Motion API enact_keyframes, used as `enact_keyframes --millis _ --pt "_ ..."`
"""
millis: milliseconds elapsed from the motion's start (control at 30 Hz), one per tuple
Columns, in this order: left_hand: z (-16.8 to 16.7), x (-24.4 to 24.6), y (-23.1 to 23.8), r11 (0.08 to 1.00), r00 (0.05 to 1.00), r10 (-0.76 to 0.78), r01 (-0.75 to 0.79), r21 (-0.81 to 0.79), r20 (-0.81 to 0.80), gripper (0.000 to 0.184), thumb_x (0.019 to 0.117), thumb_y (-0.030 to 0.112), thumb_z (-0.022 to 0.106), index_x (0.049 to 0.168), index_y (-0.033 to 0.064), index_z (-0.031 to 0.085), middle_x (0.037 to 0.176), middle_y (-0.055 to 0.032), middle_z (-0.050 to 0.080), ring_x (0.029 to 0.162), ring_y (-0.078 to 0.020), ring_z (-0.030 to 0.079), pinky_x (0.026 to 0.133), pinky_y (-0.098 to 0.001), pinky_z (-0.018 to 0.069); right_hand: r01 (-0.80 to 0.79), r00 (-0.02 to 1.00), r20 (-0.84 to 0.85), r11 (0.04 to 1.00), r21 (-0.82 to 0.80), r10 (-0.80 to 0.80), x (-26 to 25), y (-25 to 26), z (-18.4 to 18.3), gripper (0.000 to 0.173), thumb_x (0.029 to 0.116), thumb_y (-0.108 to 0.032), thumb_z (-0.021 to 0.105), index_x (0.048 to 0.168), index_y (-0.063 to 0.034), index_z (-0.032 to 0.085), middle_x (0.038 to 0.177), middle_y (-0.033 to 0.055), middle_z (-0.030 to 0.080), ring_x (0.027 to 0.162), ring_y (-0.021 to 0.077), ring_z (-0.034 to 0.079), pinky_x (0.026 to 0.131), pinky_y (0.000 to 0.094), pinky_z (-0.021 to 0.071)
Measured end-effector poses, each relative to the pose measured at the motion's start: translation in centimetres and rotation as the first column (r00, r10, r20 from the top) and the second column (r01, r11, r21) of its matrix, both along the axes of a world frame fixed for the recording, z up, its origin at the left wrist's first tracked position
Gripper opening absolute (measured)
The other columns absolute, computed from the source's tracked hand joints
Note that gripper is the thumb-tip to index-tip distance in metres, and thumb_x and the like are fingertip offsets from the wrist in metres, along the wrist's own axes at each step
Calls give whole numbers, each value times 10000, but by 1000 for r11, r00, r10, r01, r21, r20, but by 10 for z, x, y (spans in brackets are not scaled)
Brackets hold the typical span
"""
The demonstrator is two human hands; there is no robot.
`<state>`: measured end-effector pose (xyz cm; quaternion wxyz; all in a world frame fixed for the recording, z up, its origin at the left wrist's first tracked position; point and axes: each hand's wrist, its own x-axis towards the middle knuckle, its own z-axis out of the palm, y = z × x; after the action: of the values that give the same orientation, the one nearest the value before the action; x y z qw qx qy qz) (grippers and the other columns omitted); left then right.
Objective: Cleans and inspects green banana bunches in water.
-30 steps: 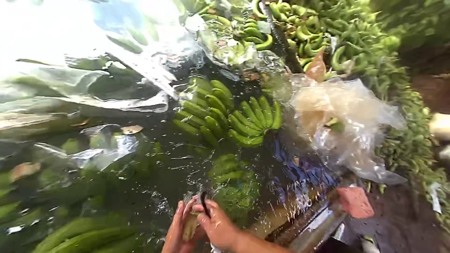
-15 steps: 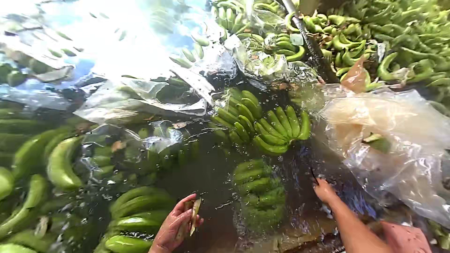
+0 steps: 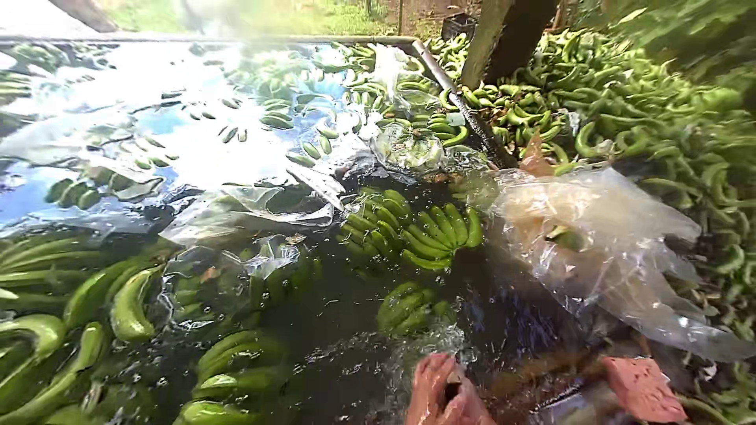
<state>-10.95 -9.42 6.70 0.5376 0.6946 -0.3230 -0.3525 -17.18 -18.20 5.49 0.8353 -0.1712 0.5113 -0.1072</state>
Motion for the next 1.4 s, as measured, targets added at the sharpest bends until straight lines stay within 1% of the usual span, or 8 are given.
enact_keyframes --millis 200,300,500,667,1000,1200,1333,1400 --pt "-23 59 29 961 964 254 -262 95 83 507 1017 308 524 1391 -29 582 1475 -226 539 1431 -367 443 1215 -533 298 456 722 691 738 -497 19 -26 -215 127 411 1108 -355 344 1305 -105 604 1217 129 718 1087 237 724 929 356 618" --pt "-61 90 42 828 823 514 -402 391 -241 510 1104 314 417 1456 -54 455 1439 -279 521 1295 -342 549 1078 -497 452 585 811 482 429 -688 -333 -40 -307 165 366 1131 -334 333 1435 -133 361 1231 99 639 1064 275 705 904 457 616" --pt "-113 86 9 730 438 684 -408 549 -584 726 1099 545 106 1306 -18 515 982 -199 633 785 -292 623 691 -462 540 -590 775 -580 615 -523 250 0 -202 29 418 1126 -260 380 1508 -107 453 1447 164 553 1168 323 649 870 519 571" --pt "-121 98 -13 692 125 686 -415 590 -717 869 1015 712 54 1612 102 220 1603 -257 326 1400 -441 420 1029 -640 422 -850 506 -785 364 -382 357 36 -116 -41 456 1126 -224 364 1523 -21 462 1487 255 528 1410 370 491 1192 521 348" --pt "-86 140 4 697 229 694 -452 557 -682 675 1075 604 235 1445 90 465 1330 -208 583 1118 -363 623 841 -571 545 -693 720 -559 467 -549 411 70 -136 -66 395 1107 -158 399 1430 18 542 1494 202 528 1386 243 501 1153 403 395" --pt "-108 120 22 683 489 730 -536 496 -477 547 1128 343 346 1510 -49 363 1349 -255 582 1107 -277 631 954 -418 509 -890 347 -677 0 -456 649 56 -102 -36 457 1081 -113 420 1511 34 453 1648 273 268 1551 351 265 1274 443 220" --pt "-115 102 11 748 380 648 -482 456 -661 352 1121 355 345 1090 94 580 821 6 629 757 -84 621 726 -274 545 -907 351 -707 36 -419 614 50 -78 -20 474 1095 -121 407 1558 -21 404 1637 270 298 1543 358 287 1263 447 249" --pt "-100 108 5 795 362 560 -487 361 -745 335 1111 299 397 1299 55 528 954 -57 651 859 -134 641 797 -340 556 -901 383 -695 78 -428 609 47 -71 -20 455 1095 -124 411 1530 6 439 1615 276 339 1535 356 305 1265 439 243"
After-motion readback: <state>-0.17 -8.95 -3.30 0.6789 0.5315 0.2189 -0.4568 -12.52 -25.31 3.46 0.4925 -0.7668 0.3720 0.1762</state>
